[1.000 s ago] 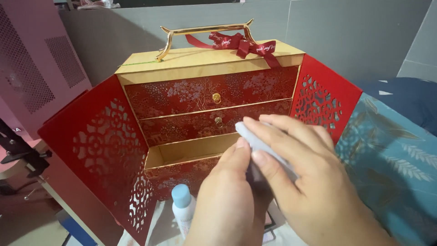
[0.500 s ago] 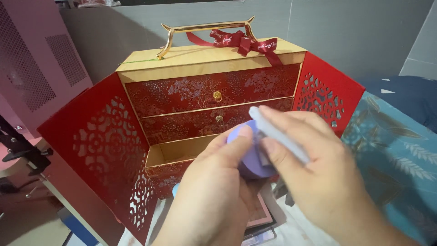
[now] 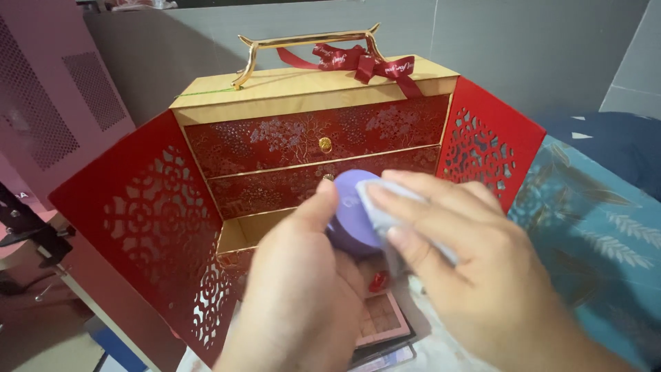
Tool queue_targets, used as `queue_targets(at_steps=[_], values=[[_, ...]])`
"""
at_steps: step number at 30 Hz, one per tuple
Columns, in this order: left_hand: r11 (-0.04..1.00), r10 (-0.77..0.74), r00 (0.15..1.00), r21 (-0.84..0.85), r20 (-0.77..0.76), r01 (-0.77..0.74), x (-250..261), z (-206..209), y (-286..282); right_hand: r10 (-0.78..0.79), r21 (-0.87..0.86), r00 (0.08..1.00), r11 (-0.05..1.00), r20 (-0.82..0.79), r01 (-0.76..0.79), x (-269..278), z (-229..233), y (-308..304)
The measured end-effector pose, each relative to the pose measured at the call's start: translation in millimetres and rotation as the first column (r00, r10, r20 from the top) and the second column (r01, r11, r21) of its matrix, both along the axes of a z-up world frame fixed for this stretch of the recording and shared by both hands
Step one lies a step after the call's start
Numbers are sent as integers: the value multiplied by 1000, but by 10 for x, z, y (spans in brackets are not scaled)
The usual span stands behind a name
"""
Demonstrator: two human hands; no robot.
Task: Cleaning makeup compacts and bottles with a cloth and placing them in a decorative chest.
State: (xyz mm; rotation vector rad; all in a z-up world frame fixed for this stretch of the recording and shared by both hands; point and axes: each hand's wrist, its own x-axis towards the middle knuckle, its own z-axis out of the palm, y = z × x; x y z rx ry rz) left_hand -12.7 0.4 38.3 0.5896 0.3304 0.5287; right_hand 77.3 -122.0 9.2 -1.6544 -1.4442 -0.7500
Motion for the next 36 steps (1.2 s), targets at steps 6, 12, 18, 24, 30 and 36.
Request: queue_targets(at_steps=[6, 12, 18, 24, 30, 36], values=[[994, -29, 1000, -110, 2, 29, 48, -82, -125, -34, 0, 996, 999, -78, 34, -82, 103, 83], [943, -328, 858, 193, 396, 271, 91, -485, 307, 70, -69, 998, 995, 5, -69, -64, 17, 22], [997, -52, 987, 57, -150, 61, 5, 184, 50, 83, 11, 996, 997, -38, -82, 46, 57, 42], [996, -61, 979, 55, -192, 72, 274, 316, 166, 185, 45, 820, 981, -541, -191, 259, 167, 215], [943, -119, 980, 290, -158, 161, 512, 540, 439, -49, 15, 906, 998, -419, 60, 481, 648, 648], [932, -21, 995, 359, -102, 57, 492, 589, 788, 67, 91, 807, 996, -587, -17, 1005, 965, 1447]])
